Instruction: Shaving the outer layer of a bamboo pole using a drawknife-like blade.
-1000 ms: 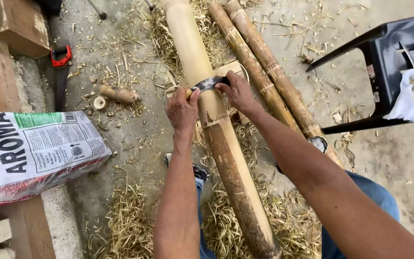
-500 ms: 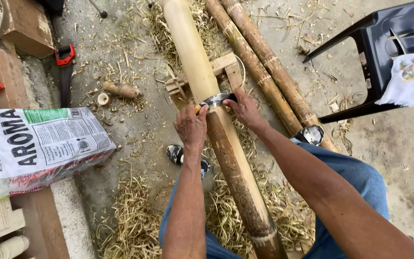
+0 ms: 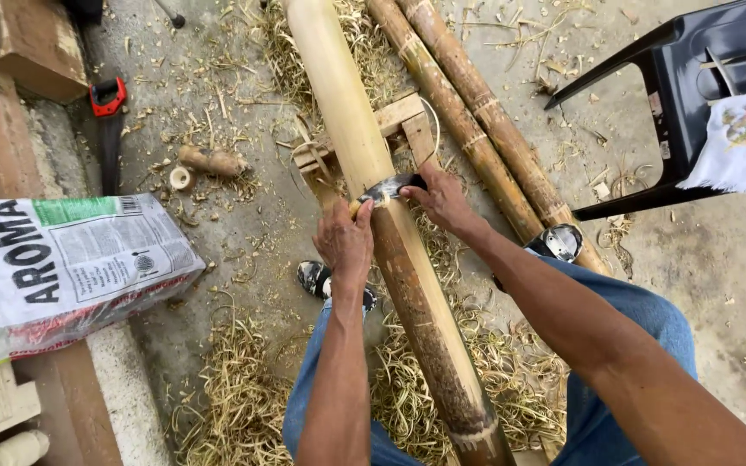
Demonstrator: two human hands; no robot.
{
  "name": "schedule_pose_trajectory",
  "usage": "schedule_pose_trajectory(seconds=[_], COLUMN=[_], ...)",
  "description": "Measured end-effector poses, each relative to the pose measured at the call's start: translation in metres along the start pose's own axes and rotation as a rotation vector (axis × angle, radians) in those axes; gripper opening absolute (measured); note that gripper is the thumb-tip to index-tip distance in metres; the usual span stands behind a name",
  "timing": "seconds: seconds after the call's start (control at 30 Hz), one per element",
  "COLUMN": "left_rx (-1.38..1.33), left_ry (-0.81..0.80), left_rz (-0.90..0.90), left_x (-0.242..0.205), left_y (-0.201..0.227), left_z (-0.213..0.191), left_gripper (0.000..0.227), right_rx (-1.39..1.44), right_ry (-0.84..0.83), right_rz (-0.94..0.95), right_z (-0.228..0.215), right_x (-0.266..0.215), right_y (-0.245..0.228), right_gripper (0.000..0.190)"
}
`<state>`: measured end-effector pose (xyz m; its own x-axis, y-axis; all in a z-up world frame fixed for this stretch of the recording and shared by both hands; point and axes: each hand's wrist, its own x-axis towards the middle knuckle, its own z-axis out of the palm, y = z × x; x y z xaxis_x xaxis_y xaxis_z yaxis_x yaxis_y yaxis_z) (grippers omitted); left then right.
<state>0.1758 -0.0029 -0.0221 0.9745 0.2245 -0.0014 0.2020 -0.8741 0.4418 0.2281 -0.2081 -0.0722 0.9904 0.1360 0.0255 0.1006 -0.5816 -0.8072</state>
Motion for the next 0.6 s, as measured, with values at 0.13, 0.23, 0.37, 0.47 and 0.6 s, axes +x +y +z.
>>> schedule_pose_trajectory(seconds=[0.13,0.23,0.37,0.47,0.6], left_rx=[0.009,0.021,0.013,0.019,-0.018], left_ry=[-0.094,-0.057,-0.096,-0.167,-0.076], left_rz=[-0.060,-0.005,0.018,-0.051,0.098], left_x=[0.000,0.004,0.036,0.005,-0.046], left_y=[0.002,-0.005,-0.003,-0.004,-0.010], left_z=[-0.002,0.000,-0.004,-0.001,0.000], left_gripper=[0.052,0.048,0.044,0.042,0.040], right_rx=[-0.019,0.062,0.135,0.002,0.030], right_ry=[-0.146,-0.154,-0.116,-0.072,-0.112], right_rz=[0.167,0.175,0.038,0.046,0.113], right_z=[-0.007,-0.005,0.006,0.000,0.002], right_x=[-0.003,0.006,0.026,0.007,-0.058], right_y=[-0.013,-0.007,0.005,-0.003,0.013], right_gripper=[0.044,0.043,0.036,0.037,0.033])
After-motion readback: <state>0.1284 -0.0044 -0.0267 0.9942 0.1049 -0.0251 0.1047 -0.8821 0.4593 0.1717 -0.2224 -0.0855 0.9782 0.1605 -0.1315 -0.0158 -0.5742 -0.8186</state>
